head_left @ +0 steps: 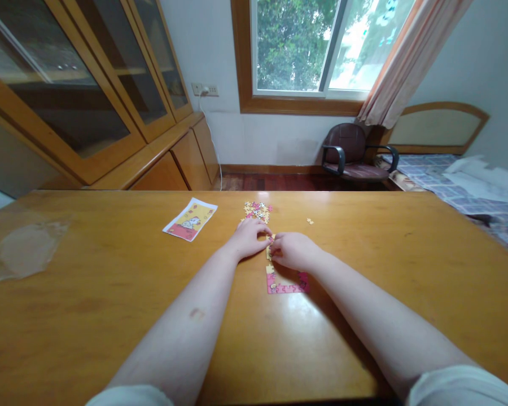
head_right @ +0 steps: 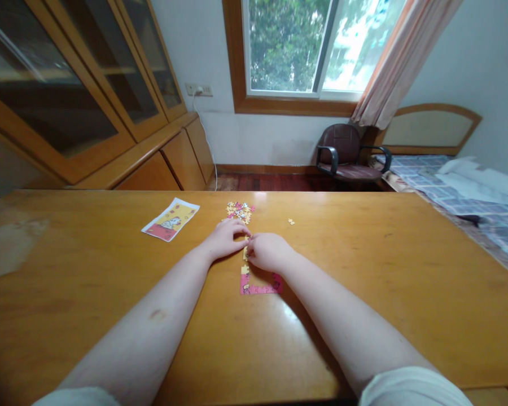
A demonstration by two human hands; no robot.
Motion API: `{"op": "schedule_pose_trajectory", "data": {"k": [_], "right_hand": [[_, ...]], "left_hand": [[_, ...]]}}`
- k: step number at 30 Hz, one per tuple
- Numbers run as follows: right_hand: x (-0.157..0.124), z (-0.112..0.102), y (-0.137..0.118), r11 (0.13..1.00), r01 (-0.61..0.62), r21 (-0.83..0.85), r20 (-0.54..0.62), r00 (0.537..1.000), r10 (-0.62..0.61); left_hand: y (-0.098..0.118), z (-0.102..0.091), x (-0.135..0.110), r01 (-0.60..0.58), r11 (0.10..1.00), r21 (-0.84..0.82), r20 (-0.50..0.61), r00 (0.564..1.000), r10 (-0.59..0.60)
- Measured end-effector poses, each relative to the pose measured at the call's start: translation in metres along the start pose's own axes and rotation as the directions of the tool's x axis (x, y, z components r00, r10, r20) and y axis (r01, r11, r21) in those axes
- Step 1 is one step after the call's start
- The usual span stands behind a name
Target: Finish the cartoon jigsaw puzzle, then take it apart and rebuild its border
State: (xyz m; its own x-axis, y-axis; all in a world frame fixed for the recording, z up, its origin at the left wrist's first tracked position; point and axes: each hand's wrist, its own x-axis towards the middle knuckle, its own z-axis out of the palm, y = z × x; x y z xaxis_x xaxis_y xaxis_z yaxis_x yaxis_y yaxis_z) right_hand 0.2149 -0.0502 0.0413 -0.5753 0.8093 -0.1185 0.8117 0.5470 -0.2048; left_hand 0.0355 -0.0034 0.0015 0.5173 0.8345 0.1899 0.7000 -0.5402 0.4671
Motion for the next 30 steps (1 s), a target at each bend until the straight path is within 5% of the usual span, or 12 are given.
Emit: {"op": "schedule_pose_trajectory", "data": {"k": [14, 19, 24, 30], "right_hand": [[0.000, 0.003, 0.004, 0.996, 0.061, 0.064, -0.025, 0.998, -0.060], [0.007, 0.003, 0.031, 0.971, -0.234, 0.054, -0.154, 0.959, 0.239], [0.006, 0.000, 0.077, 0.754, -0.656, -0.032, -0.228, 0.739, 0.634], [0.006, 0.006, 0.094, 0.826, -0.564, -0.001, -0.168, 0.814, 0.556]], "left_hand": [[0.002, -0.002, -0.001, 0.002, 1.000, 0.000, 0.006, 1.000, -0.002], [0.001, -0.001, 0.000, -0.004, 1.000, 0.004, 0.000, 1.000, 0.004], [-0.001, 0.000, 0.000, -0.008, 1.000, 0.000, 0.013, 1.000, 0.008], [-0.001, 0.000, 0.000, 0.008, 1.000, -0.006, 0.014, 1.000, -0.008]]}}
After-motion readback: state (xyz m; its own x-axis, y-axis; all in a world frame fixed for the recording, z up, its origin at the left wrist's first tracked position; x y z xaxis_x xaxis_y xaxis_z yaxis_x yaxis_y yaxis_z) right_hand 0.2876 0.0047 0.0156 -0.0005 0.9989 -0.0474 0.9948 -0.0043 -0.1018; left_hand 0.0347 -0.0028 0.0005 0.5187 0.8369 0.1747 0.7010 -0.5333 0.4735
